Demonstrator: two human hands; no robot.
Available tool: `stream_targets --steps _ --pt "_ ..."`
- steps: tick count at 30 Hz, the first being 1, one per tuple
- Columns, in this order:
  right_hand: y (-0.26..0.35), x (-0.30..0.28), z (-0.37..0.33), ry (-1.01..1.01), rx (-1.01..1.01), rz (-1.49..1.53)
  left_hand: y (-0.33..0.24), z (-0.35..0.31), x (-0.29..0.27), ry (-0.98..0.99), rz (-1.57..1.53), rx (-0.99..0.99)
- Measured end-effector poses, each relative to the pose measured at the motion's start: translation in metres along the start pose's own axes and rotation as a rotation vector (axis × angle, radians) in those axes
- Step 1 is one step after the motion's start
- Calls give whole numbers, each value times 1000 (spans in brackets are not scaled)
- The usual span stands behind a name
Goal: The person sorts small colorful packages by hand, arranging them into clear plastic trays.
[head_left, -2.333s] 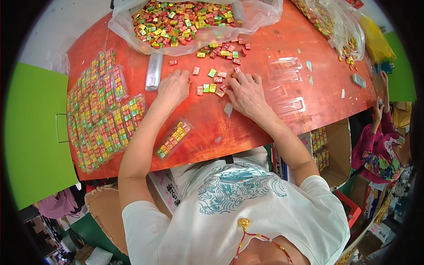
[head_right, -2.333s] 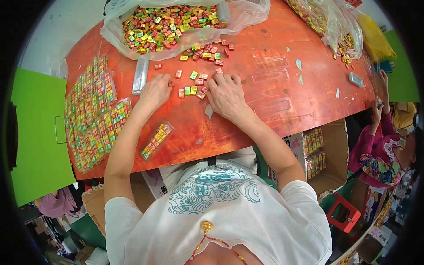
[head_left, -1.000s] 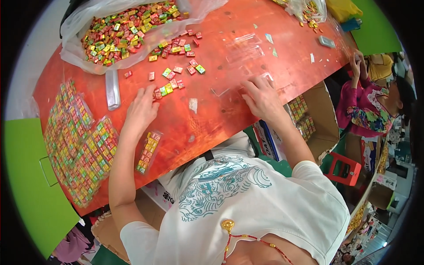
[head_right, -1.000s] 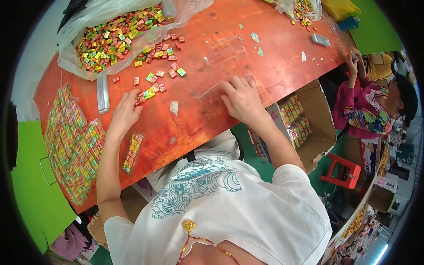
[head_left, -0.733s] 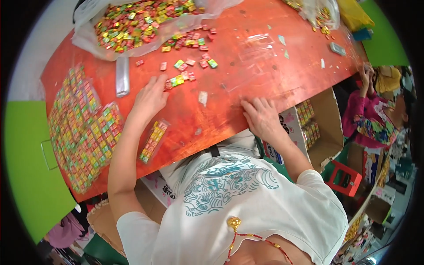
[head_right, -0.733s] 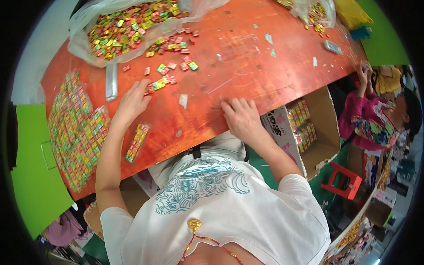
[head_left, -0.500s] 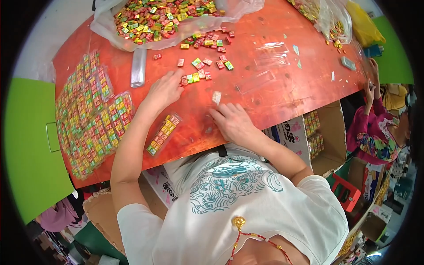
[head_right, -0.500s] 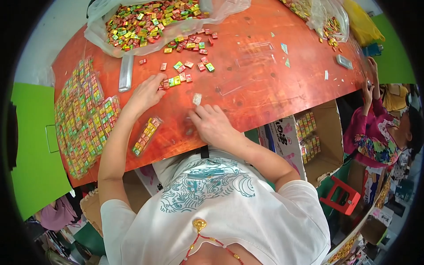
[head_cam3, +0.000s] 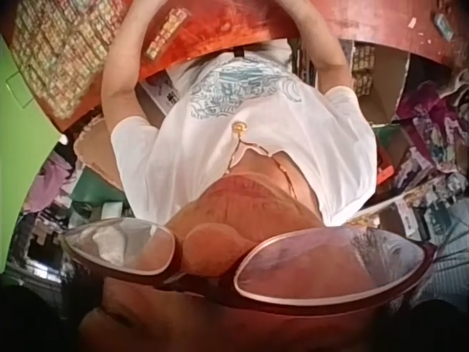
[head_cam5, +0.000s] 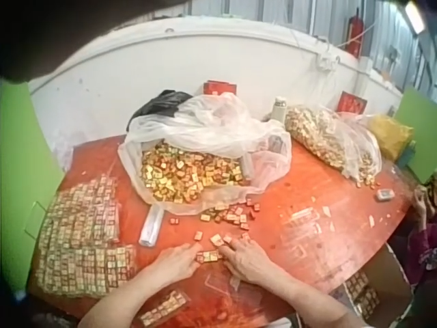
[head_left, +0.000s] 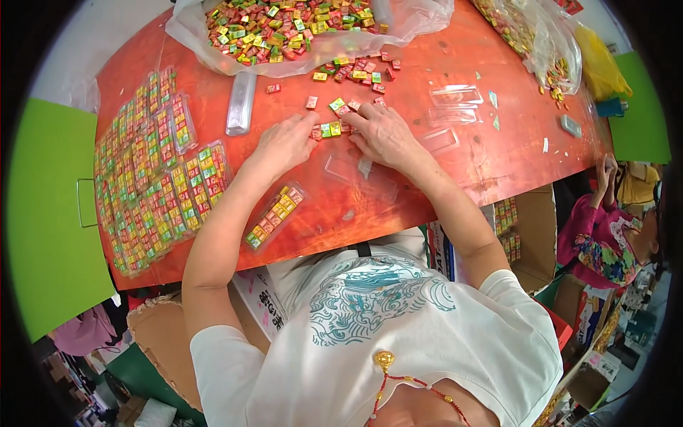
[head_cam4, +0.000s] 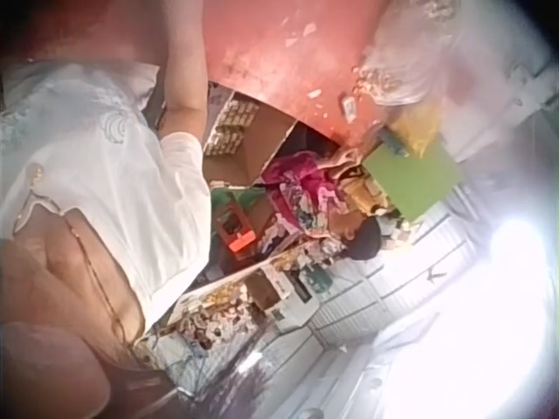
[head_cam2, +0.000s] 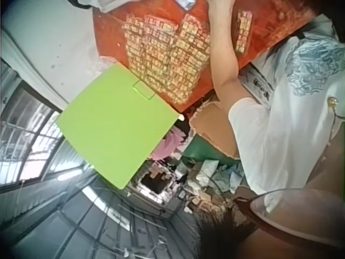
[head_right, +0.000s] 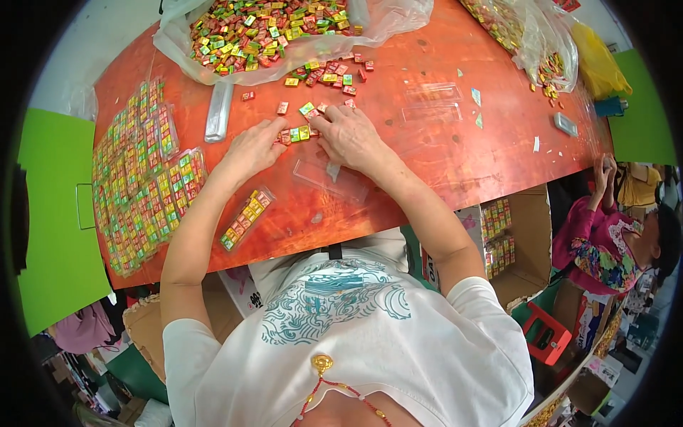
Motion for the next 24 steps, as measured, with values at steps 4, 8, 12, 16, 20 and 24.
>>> stream_targets --steps 4,8,12,16,20,24 --pt "-2 4 4 27 9 27 -4 1 0 27 8 -32" --pt "0 3 4 24 62 -2 -5 1 0 11 31 -24" --pt "6 4 2 -26 33 -68 -7 0 1 17 29 -32" --pt "8 7 2 -48 83 -43 -7 2 -1 -24 21 15" --pt "7 9 0 -39 129 5 -6 5 -3 -56 14 45" --pt "16 -10 -21 -111 144 48 -25 -11 -12 -120 8 126"
Point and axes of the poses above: each hand's wrist, its own z-axis towards the middle knuckle, its own x-axis out of the palm, y = z × x, the point moved 7 cm from there along z, towards the middle knuckle, and after that the axes turned 13 degrees about y, right-handed, at the moved point
